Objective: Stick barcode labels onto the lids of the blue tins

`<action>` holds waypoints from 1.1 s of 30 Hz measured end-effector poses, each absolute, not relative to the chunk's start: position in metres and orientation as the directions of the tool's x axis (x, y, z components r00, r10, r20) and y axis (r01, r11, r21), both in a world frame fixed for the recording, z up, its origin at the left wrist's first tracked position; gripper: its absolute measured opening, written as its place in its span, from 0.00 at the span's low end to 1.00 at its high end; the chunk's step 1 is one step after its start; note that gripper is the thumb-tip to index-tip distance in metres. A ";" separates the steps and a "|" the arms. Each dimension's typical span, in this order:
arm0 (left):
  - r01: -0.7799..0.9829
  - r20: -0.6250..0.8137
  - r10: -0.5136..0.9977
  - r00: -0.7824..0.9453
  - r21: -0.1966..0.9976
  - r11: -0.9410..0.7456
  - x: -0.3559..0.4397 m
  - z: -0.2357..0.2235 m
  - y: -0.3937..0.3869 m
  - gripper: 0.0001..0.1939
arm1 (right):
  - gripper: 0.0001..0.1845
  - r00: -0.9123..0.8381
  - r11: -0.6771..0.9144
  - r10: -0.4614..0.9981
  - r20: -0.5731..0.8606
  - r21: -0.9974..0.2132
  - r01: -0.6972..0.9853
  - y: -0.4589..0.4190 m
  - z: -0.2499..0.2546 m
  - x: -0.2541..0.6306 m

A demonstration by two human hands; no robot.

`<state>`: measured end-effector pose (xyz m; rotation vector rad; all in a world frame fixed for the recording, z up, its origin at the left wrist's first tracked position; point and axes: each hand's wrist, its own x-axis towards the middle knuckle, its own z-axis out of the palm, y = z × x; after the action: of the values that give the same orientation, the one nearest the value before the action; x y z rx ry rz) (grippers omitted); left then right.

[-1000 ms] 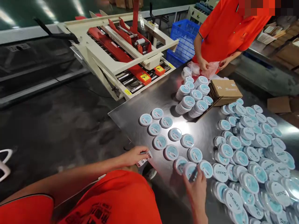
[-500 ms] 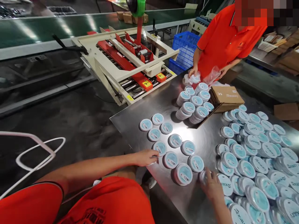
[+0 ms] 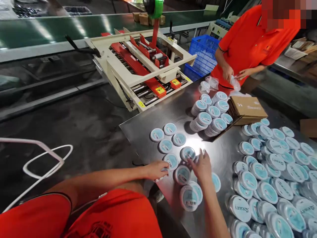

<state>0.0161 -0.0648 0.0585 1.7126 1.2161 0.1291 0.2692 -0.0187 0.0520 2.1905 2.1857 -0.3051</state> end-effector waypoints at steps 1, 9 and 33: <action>0.652 -0.428 0.759 0.491 0.758 0.005 0.013 0.055 -0.065 0.05 | 0.43 -0.087 0.062 0.980 -0.177 -0.141 0.988 -0.010 0.048 0.252; 0.542 -0.475 0.754 0.454 0.819 0.189 -0.019 0.031 -0.087 0.05 | 0.41 -0.016 -0.003 0.977 -0.211 -0.087 0.996 0.011 0.036 0.262; -0.139 -0.523 0.838 -0.157 0.852 0.505 -0.038 0.014 -0.056 0.17 | 0.42 -0.234 0.271 0.959 0.159 -0.281 0.921 -0.070 0.007 0.207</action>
<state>-0.0383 -0.0555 0.0141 0.6387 1.4851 0.9663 0.2074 -0.0700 0.0074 2.0908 2.7274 -0.2228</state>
